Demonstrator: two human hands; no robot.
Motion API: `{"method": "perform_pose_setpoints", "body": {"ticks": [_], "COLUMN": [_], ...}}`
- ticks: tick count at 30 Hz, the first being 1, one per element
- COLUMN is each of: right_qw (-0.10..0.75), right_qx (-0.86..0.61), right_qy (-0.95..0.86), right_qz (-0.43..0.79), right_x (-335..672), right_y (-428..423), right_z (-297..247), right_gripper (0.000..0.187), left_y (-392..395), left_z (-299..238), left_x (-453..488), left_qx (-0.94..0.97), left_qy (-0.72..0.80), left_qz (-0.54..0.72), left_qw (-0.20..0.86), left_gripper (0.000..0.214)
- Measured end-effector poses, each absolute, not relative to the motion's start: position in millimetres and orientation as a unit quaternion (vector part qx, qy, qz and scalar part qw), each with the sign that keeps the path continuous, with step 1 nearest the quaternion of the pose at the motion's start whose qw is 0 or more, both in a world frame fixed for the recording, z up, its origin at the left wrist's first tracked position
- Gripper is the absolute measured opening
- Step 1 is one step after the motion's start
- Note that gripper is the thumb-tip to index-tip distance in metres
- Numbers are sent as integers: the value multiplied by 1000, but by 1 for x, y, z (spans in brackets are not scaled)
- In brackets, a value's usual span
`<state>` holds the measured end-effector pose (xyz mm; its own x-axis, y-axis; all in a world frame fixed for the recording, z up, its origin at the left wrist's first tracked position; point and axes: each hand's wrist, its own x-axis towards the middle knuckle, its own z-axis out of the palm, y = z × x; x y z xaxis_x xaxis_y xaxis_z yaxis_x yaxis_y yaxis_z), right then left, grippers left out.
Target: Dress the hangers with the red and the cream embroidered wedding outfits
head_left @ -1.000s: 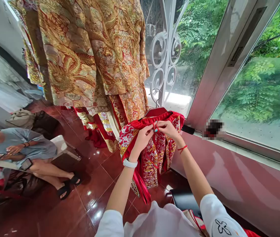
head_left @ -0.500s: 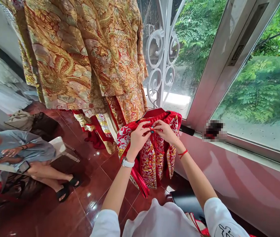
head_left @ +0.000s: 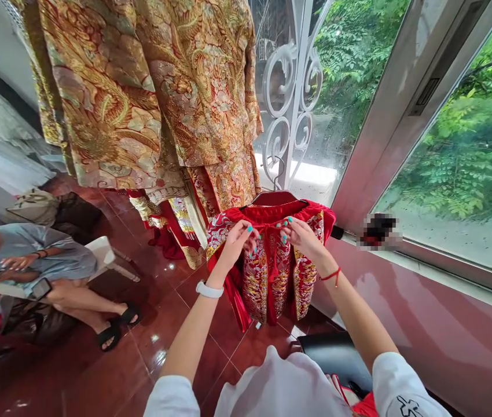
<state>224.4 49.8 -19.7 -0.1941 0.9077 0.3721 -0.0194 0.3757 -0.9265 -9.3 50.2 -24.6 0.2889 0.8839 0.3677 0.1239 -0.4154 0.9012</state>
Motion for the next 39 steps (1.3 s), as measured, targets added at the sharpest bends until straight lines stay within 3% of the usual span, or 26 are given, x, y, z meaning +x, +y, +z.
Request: {"method": "perform_pose_setpoints", "body": {"ticks": [2, 7, 12, 14, 16, 18, 23, 27, 30, 33, 36, 39], "right_qw": [490, 425, 375, 368, 382, 427, 567, 594, 621, 615, 611, 548], "right_qx": [-367, -465, -449, -485, -505, -485, -538, -602, -569, -527, -521, -512], "right_qy": [-655, -750, -790, -787, -774, -763, -621, -533, -523, -544, -580, -657], "right_qz": [444, 200, 186, 100, 13, -5, -61, -22, 128, 219, 142, 82], "right_x": [226, 249, 261, 263, 266, 270, 288, 288, 282, 294, 330, 369], "right_y": [48, 41, 35, 32, 30, 29, 48, 71, 78, 76, 75, 88], "right_z": [-18, -2, -5, -8, -10, -13, -35, -63, -75, -68, -36, 7], "right_gripper": [47, 34, 37, 33, 23, 18, 47, 42, 35, 35, 27, 23], "left_y": [50, 42, 38, 33, 27, 25, 70, 112, 115, 108, 105, 107], "left_z": [-20, -2, -2, -1, 1, 5, -2, -26, -37, -34, -20, -9], "left_x": [-12, -29, -35, -35, -37, -43, -84, -105, -102, -101, -105, -109], "left_qx": [703, 785, 775, 777, 778, 780, 678, 625, 583, 586, 621, 667], "left_qy": [357, 467, 455, 494, 519, 488, 435, 476, 480, 467, 459, 470], "left_qz": [434, 360, 352, 331, 327, 366, 551, 445, 434, 461, 488, 478], "left_qw": [435, 191, 260, 206, 135, 140, 219, 430, 492, 474, 407, 325], "left_gripper": [25, 11, 21, 19, 15, 16, 36, 50, 62, 64, 57, 51]}}
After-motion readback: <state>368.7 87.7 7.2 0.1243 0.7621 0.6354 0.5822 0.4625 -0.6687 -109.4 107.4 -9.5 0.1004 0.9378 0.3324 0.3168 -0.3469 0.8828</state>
